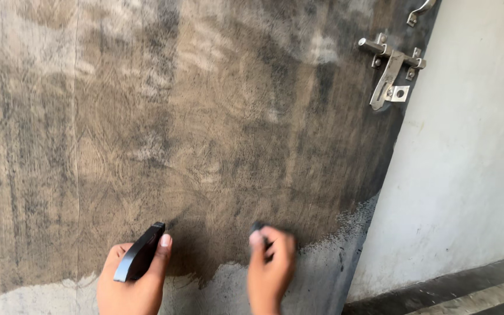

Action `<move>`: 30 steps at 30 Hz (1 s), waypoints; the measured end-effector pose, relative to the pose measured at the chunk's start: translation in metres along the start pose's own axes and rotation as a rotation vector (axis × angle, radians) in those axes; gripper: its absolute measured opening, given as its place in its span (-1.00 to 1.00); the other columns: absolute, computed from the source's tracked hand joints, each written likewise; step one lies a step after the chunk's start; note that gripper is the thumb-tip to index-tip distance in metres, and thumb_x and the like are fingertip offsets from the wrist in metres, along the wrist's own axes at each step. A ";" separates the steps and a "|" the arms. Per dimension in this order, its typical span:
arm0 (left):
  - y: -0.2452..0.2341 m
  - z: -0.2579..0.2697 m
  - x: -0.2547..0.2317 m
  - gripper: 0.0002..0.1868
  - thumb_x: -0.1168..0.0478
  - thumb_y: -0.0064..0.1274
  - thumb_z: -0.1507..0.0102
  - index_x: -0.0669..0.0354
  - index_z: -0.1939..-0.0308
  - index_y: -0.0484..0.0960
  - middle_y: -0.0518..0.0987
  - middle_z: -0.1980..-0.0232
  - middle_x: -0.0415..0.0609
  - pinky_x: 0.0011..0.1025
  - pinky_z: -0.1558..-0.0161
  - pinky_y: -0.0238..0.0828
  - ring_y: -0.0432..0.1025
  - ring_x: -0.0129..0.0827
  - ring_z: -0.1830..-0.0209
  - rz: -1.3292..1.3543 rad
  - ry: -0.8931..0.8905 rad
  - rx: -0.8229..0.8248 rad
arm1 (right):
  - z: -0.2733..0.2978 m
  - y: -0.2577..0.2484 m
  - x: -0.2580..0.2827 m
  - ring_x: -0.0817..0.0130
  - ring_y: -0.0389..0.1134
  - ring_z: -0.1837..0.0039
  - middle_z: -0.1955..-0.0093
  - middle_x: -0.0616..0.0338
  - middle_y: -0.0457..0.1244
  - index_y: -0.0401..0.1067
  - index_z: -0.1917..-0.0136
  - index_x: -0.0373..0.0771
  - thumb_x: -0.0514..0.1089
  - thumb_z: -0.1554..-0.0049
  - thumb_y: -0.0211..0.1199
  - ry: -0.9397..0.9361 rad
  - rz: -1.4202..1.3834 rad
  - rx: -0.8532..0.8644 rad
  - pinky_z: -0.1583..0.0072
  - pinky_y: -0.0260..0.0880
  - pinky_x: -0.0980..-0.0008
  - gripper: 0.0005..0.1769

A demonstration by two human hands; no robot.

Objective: The person sprays liquid onto a dark textured wall and scrubs the surface with a small abrasive pad. The person works along the lower section of the wall near the floor, repeatedly spraying and scrubbing the same area.

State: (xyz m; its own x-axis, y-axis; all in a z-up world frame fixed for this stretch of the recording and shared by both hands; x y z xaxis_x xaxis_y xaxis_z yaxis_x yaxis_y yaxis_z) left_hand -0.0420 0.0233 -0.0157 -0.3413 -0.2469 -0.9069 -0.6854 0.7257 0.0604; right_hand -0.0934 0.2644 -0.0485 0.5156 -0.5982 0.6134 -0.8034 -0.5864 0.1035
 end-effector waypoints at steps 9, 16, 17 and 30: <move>0.002 0.006 -0.005 -0.48 -0.09 0.41 -0.08 0.29 0.42 0.53 0.52 0.46 -0.04 -0.41 0.27 0.39 0.41 -0.41 0.44 -0.033 0.084 -0.012 | 0.015 -0.020 -0.028 0.41 0.27 0.22 0.18 0.22 0.29 0.53 0.01 -0.15 -0.05 -0.07 0.43 0.111 0.067 -0.088 0.19 0.28 0.43 -0.75; 0.004 0.013 -0.009 -0.50 -0.09 0.39 -0.10 0.32 0.40 0.59 0.51 0.37 -0.08 -0.41 0.22 0.39 0.45 -0.40 0.37 -0.063 0.129 -0.045 | -0.031 -0.008 -0.023 0.45 0.26 0.20 0.12 0.25 0.31 0.53 0.00 -0.15 -0.08 -0.14 0.34 0.041 -0.095 -0.049 0.21 0.31 0.45 -0.83; 0.006 0.015 -0.011 -0.51 -0.08 0.39 -0.10 0.31 0.39 0.61 0.51 0.35 -0.08 -0.42 0.21 0.39 0.45 -0.41 0.36 -0.063 0.161 -0.060 | -0.038 -0.013 -0.029 0.45 0.27 0.20 0.14 0.23 0.32 0.52 -0.02 -0.15 -0.08 -0.16 0.33 0.115 -0.164 -0.078 0.20 0.30 0.46 -0.81; 0.020 0.027 -0.022 -0.51 -0.03 0.37 -0.11 0.32 0.24 0.54 0.56 0.42 -0.04 -0.44 0.26 0.39 0.42 -0.45 0.40 0.045 0.067 0.103 | -0.047 -0.031 -0.057 0.50 0.31 0.22 0.11 0.25 0.37 0.52 -0.09 -0.16 -0.04 -0.13 0.31 0.173 -0.043 -0.122 0.22 0.32 0.49 -0.71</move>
State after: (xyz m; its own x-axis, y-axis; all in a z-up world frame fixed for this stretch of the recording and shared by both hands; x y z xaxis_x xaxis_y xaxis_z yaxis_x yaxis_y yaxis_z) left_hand -0.0311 0.0607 -0.0060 -0.4151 -0.2526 -0.8740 -0.5996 0.7985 0.0540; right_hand -0.1119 0.3422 -0.0492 0.4994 -0.4651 0.7309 -0.8176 -0.5321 0.2200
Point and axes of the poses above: each hand's wrist, its own z-axis away from the middle knuckle, its own y-axis out of the palm, x = y × z, the point moved 3 cm from there along -z, towards the middle knuckle
